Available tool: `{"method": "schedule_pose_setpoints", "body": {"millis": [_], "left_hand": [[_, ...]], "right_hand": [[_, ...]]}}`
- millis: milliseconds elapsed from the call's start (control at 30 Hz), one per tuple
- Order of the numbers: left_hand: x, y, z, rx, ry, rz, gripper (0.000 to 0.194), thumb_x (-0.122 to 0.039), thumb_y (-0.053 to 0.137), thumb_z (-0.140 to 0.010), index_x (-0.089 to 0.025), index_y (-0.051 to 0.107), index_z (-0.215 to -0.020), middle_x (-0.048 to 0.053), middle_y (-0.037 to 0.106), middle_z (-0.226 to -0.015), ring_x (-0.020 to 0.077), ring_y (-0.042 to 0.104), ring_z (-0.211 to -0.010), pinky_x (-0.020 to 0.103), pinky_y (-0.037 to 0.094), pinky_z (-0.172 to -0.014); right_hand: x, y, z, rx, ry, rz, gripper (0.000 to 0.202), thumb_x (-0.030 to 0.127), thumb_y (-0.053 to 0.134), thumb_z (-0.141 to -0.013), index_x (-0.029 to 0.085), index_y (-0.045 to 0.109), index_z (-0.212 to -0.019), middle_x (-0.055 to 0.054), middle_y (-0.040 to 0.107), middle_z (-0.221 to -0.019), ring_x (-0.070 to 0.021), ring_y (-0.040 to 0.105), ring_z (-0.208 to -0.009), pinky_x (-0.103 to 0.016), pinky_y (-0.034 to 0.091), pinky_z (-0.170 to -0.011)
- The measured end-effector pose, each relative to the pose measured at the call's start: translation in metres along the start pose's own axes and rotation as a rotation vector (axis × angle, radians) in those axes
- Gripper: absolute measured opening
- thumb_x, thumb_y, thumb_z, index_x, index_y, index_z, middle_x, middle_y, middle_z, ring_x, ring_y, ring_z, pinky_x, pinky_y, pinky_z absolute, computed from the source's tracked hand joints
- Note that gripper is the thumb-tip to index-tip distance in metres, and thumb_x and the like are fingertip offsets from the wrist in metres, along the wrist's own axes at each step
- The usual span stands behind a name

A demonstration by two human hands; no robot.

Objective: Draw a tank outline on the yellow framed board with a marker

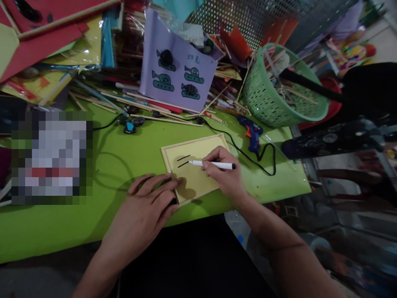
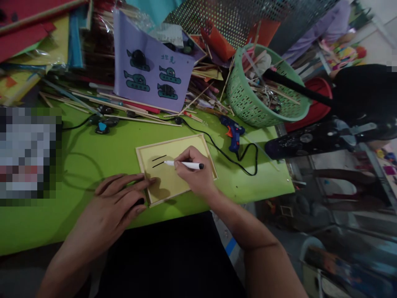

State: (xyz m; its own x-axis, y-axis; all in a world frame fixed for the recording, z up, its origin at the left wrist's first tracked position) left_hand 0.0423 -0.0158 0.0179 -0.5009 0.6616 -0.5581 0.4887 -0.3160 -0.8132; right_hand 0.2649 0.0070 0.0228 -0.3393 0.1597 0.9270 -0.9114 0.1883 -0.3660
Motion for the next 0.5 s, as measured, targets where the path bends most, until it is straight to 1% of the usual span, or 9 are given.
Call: {"method": "schedule_pose_setpoints", "body": {"millis": [100, 233, 500], "left_hand": [[0.0, 0.0, 0.0, 0.006, 0.002, -0.004, 0.018, -0.034, 0.05, -0.107, -0.026, 0.066, -0.108, -0.001, 0.069, -0.143, 0.0254, 0.055, -0.138, 0.048, 0.036, -0.112], [0.001, 0.001, 0.0, 0.018, 0.008, -0.002, 0.016, -0.033, 0.05, -0.107, -0.026, 0.065, -0.105, -0.001, 0.068, -0.145, 0.0254, 0.054, -0.14, 0.048, 0.036, -0.112], [0.002, 0.002, 0.001, 0.014, 0.008, 0.006, 0.02, -0.035, 0.05, -0.107, -0.027, 0.068, -0.11, -0.002, 0.067, -0.147, 0.0261, 0.056, -0.138, 0.05, 0.037, -0.114]], "right_hand": [[-0.003, -0.004, -0.001, -0.044, 0.013, 0.007, 0.011, 0.03, 0.069, -0.077, 0.023, 0.061, -0.075, 0.002, 0.065, -0.068, -0.0128, 0.055, -0.058, -0.027, 0.041, -0.054], [-0.007, -0.008, -0.002, -0.082, 0.014, -0.024, 0.011, 0.03, 0.069, -0.076, 0.023, 0.06, -0.074, 0.001, 0.065, -0.067, -0.0134, 0.055, -0.058, -0.028, 0.041, -0.053], [-0.01, -0.012, -0.004, -0.121, 0.031, -0.031, 0.01, 0.028, 0.067, -0.077, 0.023, 0.059, -0.074, 0.003, 0.062, -0.063, -0.0116, 0.051, -0.055, -0.026, 0.037, -0.05]]}}
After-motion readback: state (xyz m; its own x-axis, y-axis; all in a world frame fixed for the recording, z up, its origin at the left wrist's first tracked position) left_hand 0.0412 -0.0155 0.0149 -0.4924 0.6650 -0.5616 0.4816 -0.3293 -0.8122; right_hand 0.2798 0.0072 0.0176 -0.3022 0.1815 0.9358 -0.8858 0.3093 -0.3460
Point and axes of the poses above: each hand's wrist, its own z-axis away from the middle knuckle, its own y-axis out of the palm, x = y × z, the point moved 5 cm from there along -z, towards the middle knuckle
